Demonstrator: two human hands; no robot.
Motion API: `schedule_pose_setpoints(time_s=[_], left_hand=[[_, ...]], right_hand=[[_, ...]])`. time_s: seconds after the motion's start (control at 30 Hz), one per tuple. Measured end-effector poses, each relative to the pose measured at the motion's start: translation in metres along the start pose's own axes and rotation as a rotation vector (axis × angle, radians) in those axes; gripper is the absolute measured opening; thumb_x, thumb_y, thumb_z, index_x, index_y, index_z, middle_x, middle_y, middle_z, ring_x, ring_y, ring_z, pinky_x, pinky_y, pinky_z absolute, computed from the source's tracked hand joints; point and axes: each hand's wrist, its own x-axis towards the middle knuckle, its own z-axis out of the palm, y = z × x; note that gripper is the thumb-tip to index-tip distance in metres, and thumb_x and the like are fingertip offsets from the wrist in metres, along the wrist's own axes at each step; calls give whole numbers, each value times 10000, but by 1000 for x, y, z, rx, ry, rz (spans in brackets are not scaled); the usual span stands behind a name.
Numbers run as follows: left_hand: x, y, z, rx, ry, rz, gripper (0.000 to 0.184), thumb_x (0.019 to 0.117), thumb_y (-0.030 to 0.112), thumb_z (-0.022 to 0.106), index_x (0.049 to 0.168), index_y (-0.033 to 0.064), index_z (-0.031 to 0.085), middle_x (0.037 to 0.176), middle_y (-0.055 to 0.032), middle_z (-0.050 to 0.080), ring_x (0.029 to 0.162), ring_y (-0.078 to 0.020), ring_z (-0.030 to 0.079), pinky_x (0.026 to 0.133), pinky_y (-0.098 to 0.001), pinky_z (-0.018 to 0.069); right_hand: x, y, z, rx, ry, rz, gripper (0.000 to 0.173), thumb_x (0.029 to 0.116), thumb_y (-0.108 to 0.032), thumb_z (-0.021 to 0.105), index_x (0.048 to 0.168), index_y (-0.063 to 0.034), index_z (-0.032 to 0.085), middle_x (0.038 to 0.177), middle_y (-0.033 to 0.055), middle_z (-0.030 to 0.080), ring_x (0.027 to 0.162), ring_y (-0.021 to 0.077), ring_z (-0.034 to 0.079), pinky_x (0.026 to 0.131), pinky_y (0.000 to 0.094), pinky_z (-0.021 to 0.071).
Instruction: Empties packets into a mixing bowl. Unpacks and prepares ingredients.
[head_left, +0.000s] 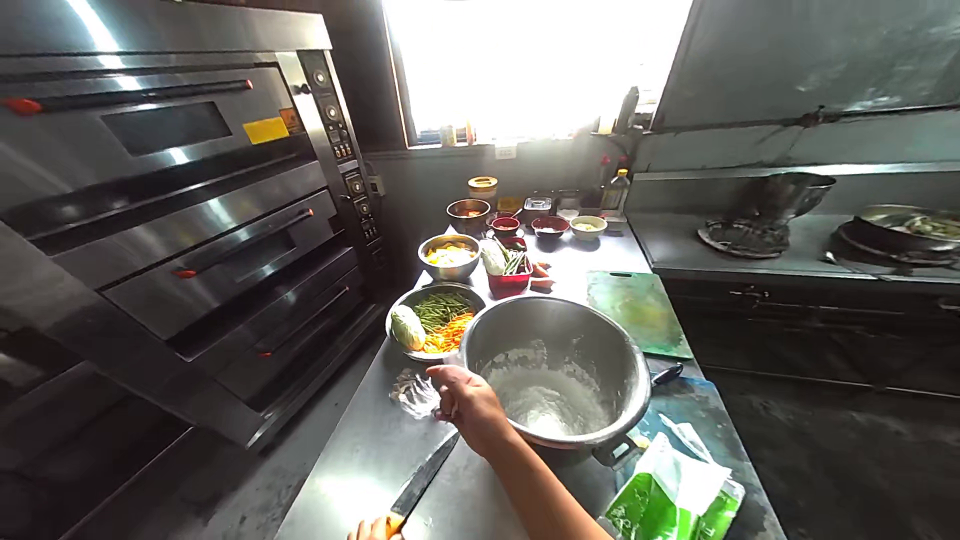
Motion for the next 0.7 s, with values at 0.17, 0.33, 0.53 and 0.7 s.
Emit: schedule_pose_setpoints(time_s=[0.17, 0.33, 0.53, 0.7], left_hand=[[-17, 100, -81, -443, 349, 352, 316, 972, 308, 680, 1141, 49, 745, 993, -105, 744, 853, -229, 725, 807, -449, 614], [-59, 227, -140, -1178, 232, 639, 216, 1001, 167, 637, 1151, 23, 693, 940, -52, 751, 733, -166, 729, 679, -330, 652], [-58, 284, -130, -1288, 60, 643, 256, 959, 160, 703, 1183, 37, 706, 1006, -83, 729, 784, -198, 727, 714, -347, 656], [-50, 300, -132, -1453, -135, 606, 155, 939, 81, 725, 1039, -37, 730, 869, -144, 738, 756, -210, 715, 704, -344, 625]], right_hand=[[-44, -49, -36, 355, 9, 54, 445, 1128, -357, 336, 1201, -50, 651, 789, 60, 637, 731, 181, 668, 812, 395, 601], [-71, -71, -58, 334, 94, -68, 466, 1133, -351, 324, 1226, -28, 647, 1001, 148, 717, 925, 245, 721, 890, 407, 597], [-101, -81, -76, 120, 155, -155, 467, 1131, -339, 328, 1256, -51, 674, 1164, 157, 724, 1045, 240, 696, 885, 395, 565], [-106, -86, -96, 20, 98, -136, 430, 1118, -303, 358, 1349, -75, 639, 1289, 117, 692, 1148, 206, 655, 949, 382, 530]])
